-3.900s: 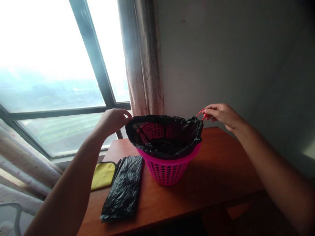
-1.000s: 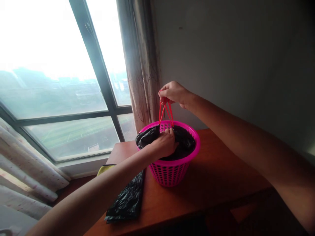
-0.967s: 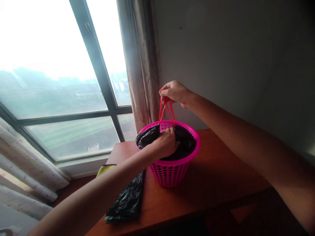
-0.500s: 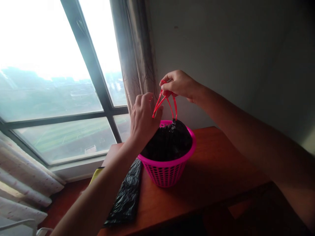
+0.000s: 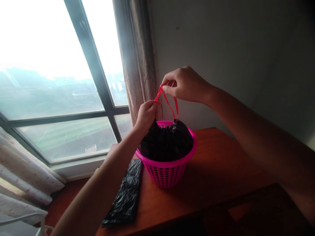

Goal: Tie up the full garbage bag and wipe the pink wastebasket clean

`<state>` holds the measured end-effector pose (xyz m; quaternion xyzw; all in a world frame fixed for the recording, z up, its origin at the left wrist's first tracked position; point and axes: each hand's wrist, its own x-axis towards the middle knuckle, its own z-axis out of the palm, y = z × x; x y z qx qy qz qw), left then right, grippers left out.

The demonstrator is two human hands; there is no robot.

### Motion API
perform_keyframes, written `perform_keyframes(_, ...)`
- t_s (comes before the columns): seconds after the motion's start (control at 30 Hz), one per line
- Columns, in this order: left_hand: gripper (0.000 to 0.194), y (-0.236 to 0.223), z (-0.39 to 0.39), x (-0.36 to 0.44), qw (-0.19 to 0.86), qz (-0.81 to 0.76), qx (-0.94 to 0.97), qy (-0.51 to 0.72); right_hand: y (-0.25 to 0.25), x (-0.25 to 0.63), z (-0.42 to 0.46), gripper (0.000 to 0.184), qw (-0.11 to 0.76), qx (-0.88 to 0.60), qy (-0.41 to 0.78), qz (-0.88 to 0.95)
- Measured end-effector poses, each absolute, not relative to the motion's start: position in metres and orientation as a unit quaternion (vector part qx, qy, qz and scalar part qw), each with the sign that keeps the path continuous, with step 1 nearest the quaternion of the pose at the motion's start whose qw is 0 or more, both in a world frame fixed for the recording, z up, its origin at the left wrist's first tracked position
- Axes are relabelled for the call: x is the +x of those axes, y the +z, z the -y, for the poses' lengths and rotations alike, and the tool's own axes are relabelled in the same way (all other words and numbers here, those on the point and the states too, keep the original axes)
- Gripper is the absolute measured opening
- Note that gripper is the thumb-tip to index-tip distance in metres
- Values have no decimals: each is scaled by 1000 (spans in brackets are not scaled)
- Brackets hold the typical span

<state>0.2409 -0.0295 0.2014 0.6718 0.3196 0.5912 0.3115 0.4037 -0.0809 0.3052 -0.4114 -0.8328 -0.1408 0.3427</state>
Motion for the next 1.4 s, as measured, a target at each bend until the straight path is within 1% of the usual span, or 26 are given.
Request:
perform_keyframes(0.1,11,204,37,246,331,-307,719,529,310,394,87,17,292,-368,-132,873)
perform_keyframes(0.2,9,206,50,250,359,-276,757,472,311,383,86,14,277,-363,-136,879)
perform_keyframes(0.33,21,205,62,254,379,-260,765,452,305,376,81,12,261,-355,-96,892)
perform_keyframes(0.43,27,202,62,254,399,-243,751,467,297,380,78,15,294,-355,-47,886)
perform_keyframes(0.5,29,200,59,252,423,-237,739,468,290,387,76,20,325,-373,-24,868)
perform_keyframes(0.57,30,198,56,250,440,-240,724,474,282,396,74,27,333,-394,-17,857)
perform_keyframes(0.63,30,197,54,248,447,-249,709,485,273,404,72,34,317,-401,-31,859)
perform_keyframes(0.73,31,197,54,247,458,-261,695,489,258,411,72,42,305,-404,-89,858)
perform_keyframes(0.83,31,197,56,245,462,-253,696,488,245,413,73,37,330,-421,-127,836)
perform_keyframes(0.9,26,196,56,244,460,-242,689,505,237,414,73,34,355,-421,-104,828)
perform_keyframes(0.93,24,196,56,243,457,-240,681,519,233,415,74,36,369,-415,-80,828)
perform_keyframes(1.03,21,196,57,241,436,-252,660,557,224,418,73,47,405,-390,16,827)
perform_keyframes(1.1,22,197,57,240,413,-262,666,563,218,419,72,52,398,-385,82,829)
perform_keyframes(1.2,24,197,57,242,376,-278,693,548,212,421,71,56,354,-395,148,835)
perform_keyframes(1.27,25,196,55,244,356,-293,700,545,211,421,70,56,342,-401,162,834)
perform_keyframes(1.4,32,190,48,245,297,-322,686,581,212,420,72,52,351,-414,169,823)
